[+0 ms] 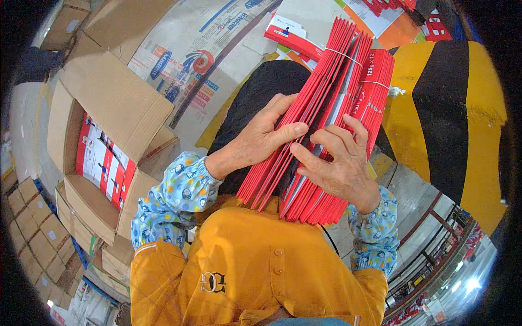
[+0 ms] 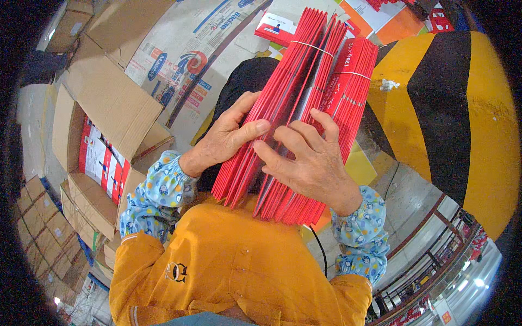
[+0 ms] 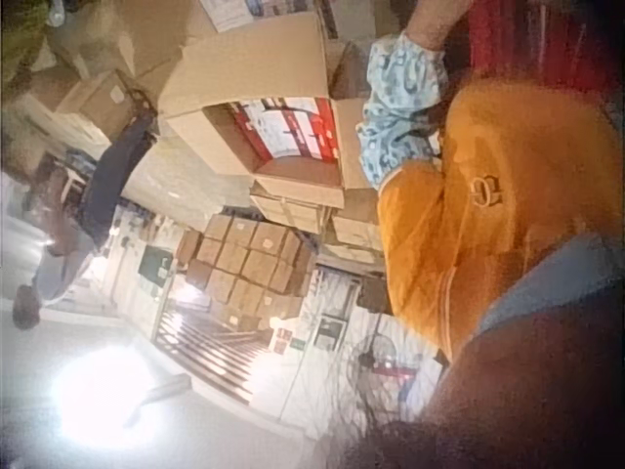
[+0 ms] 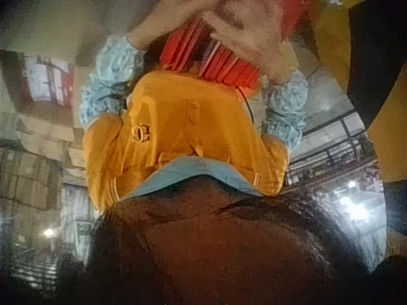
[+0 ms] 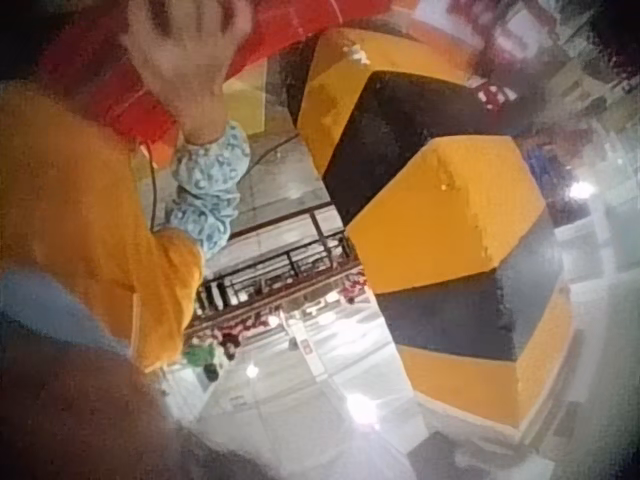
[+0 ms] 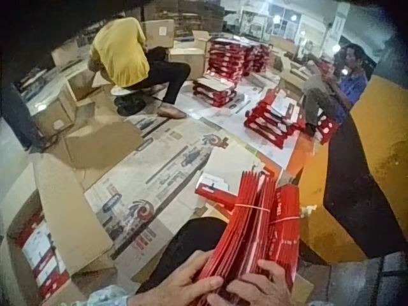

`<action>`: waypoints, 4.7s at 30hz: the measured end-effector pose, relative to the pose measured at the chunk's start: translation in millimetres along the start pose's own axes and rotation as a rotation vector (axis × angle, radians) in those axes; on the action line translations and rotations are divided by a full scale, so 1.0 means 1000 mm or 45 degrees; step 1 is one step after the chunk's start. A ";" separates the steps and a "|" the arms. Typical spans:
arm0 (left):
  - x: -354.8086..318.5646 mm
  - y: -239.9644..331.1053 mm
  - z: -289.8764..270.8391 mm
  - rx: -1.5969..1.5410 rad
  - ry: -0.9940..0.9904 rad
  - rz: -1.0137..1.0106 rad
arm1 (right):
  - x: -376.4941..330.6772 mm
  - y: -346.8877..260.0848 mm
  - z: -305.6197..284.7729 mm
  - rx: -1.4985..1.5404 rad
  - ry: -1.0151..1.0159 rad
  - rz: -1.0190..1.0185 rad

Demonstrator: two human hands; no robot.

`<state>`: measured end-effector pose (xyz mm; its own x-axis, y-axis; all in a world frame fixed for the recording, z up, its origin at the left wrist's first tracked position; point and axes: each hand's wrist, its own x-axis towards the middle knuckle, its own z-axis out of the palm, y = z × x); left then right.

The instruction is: Sorting and packing red paper folders into cardboard boxes on a factory floor.

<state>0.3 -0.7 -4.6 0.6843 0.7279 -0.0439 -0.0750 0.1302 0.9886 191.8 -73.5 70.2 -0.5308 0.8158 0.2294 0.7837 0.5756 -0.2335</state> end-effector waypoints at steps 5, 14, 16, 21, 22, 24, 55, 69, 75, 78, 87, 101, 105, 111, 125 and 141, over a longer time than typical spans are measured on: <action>0.000 -0.001 -0.004 0.096 0.007 0.051 | -0.004 0.003 0.001 0.061 0.044 0.012; 0.000 0.001 -0.004 -0.298 0.024 -0.157 | -0.003 0.005 -0.004 0.118 -0.015 0.014; -0.001 0.001 -0.003 -0.363 0.024 -0.161 | 0.000 0.003 -0.002 0.091 0.010 0.014; 0.000 0.002 0.001 -0.401 0.039 -0.157 | 0.000 0.003 -0.002 0.032 0.000 -0.003; 0.000 0.002 0.002 -0.395 0.039 -0.149 | 0.000 0.003 -0.001 0.033 0.004 -0.001; 0.001 0.003 0.001 -0.373 0.038 -0.141 | 0.001 0.003 0.000 0.033 0.014 0.000; 0.002 -0.002 0.000 -0.246 0.061 -0.086 | 0.000 0.003 0.001 0.037 0.063 0.022; -0.001 -0.004 0.000 -0.469 0.026 -0.136 | 0.006 0.002 -0.001 0.053 -0.004 0.016; -0.002 -0.003 0.002 -0.458 0.036 -0.166 | 0.005 0.003 -0.001 0.027 -0.011 0.006; -0.002 -0.001 0.002 -0.422 0.042 -0.159 | 0.004 0.003 0.000 0.033 0.004 0.013; -0.001 0.003 -0.008 -0.054 0.071 -0.076 | 0.004 0.002 -0.001 0.083 0.134 0.017; -0.001 0.003 0.004 -0.411 0.050 -0.156 | 0.006 0.003 0.000 -0.023 0.009 -0.024; -0.003 -0.003 0.003 -0.499 0.072 -0.174 | 0.011 0.002 0.000 -0.024 -0.015 -0.019; 0.000 -0.007 0.008 -0.391 0.069 -0.150 | 0.008 -0.001 -0.002 -0.050 -0.021 -0.008; -0.002 0.000 -0.007 0.054 0.144 -0.030 | -0.001 0.004 0.001 0.067 0.157 -0.005; 0.005 0.008 -0.006 -0.439 -0.046 -0.245 | -0.001 0.006 0.003 0.068 0.071 0.011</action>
<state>-1.8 7.8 1.8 0.7340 0.6451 -0.2125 -0.1781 0.4848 0.8563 196.7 -70.9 65.9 -0.5038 0.8174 0.2794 0.7692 0.5717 -0.2856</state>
